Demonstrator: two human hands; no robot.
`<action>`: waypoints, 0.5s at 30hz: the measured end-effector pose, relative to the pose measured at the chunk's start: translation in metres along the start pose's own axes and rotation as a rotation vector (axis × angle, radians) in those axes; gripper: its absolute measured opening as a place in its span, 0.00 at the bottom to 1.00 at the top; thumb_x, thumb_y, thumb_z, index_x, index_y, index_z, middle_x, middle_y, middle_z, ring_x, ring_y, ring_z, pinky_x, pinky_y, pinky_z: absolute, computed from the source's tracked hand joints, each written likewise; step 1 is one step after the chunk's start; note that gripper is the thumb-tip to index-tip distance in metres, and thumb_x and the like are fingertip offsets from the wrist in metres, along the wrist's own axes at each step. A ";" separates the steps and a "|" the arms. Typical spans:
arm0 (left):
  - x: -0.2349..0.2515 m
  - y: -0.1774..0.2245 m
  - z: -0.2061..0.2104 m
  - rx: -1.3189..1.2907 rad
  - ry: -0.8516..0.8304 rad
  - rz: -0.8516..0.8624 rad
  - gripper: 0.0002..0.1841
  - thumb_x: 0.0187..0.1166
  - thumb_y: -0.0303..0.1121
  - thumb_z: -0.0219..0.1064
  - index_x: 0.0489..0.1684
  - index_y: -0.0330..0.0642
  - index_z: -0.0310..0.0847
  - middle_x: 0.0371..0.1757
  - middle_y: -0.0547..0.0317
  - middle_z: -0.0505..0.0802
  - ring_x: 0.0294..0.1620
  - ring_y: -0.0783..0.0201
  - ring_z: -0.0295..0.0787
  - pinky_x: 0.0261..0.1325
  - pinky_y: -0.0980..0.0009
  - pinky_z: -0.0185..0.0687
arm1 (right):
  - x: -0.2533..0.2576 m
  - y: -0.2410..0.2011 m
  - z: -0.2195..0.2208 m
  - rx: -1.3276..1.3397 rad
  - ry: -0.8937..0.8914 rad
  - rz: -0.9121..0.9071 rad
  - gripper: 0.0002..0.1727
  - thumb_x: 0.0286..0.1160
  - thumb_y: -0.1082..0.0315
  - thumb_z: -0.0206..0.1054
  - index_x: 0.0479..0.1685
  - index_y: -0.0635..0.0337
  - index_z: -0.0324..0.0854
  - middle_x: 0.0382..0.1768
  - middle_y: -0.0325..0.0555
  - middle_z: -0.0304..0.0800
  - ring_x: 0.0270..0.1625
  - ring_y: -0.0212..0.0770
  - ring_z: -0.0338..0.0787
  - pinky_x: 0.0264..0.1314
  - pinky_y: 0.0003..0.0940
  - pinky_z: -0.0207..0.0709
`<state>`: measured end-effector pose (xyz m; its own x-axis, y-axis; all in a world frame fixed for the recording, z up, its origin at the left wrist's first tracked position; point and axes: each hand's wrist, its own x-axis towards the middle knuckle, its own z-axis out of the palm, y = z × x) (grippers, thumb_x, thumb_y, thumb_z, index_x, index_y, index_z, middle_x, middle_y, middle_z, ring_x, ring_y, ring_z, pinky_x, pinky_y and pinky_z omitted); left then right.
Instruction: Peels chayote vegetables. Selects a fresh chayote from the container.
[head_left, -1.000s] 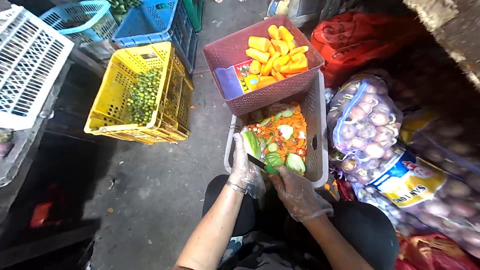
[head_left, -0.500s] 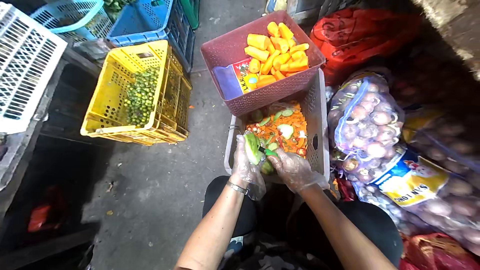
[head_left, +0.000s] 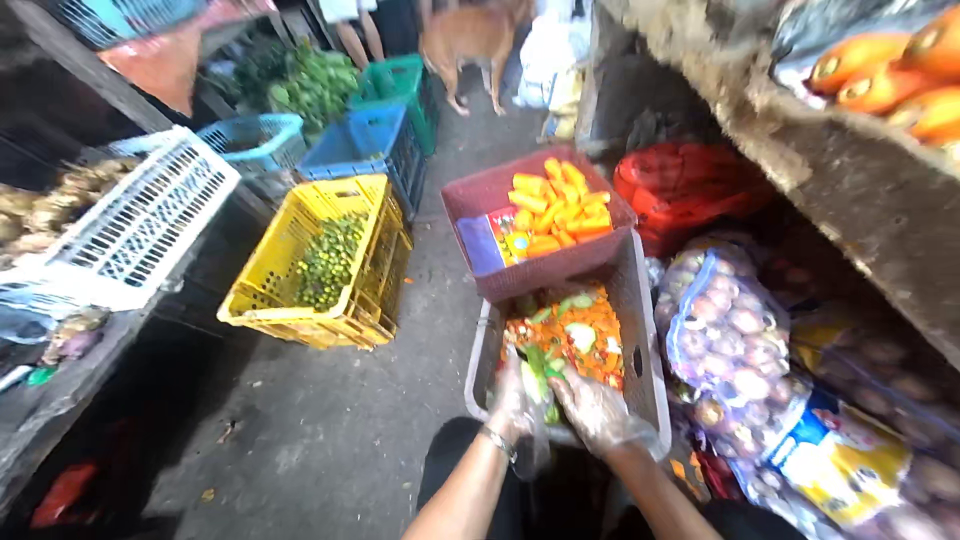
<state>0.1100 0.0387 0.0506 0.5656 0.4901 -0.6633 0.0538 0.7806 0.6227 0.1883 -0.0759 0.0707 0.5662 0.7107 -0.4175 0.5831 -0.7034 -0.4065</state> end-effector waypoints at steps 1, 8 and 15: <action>0.004 -0.001 0.000 0.010 -0.005 0.026 0.33 0.91 0.62 0.35 0.64 0.44 0.75 0.40 0.51 0.87 0.34 0.59 0.84 0.32 0.60 0.83 | 0.004 -0.002 0.001 0.003 0.007 0.031 0.33 0.93 0.40 0.41 0.78 0.53 0.75 0.56 0.63 0.92 0.62 0.64 0.92 0.65 0.64 0.80; 0.011 0.001 -0.001 -0.006 0.029 0.047 0.33 0.92 0.61 0.35 0.74 0.45 0.72 0.57 0.46 0.86 0.52 0.54 0.85 0.50 0.52 0.83 | 0.011 -0.018 0.006 -0.005 -0.033 0.117 0.34 0.94 0.40 0.38 0.82 0.52 0.72 0.62 0.62 0.91 0.68 0.64 0.89 0.71 0.64 0.77; -0.006 -0.007 -0.011 0.327 -0.084 0.460 0.29 0.96 0.45 0.32 0.88 0.38 0.59 0.78 0.46 0.79 0.71 0.62 0.81 0.74 0.64 0.77 | 0.016 0.013 0.022 0.076 -0.069 0.307 0.35 0.94 0.42 0.38 0.83 0.55 0.72 0.70 0.64 0.85 0.75 0.65 0.83 0.76 0.68 0.73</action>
<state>0.0971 0.0348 0.0453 0.6538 0.7083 -0.2663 0.0305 0.3270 0.9445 0.1923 -0.0735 0.0409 0.6665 0.4648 -0.5829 0.3448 -0.8854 -0.3118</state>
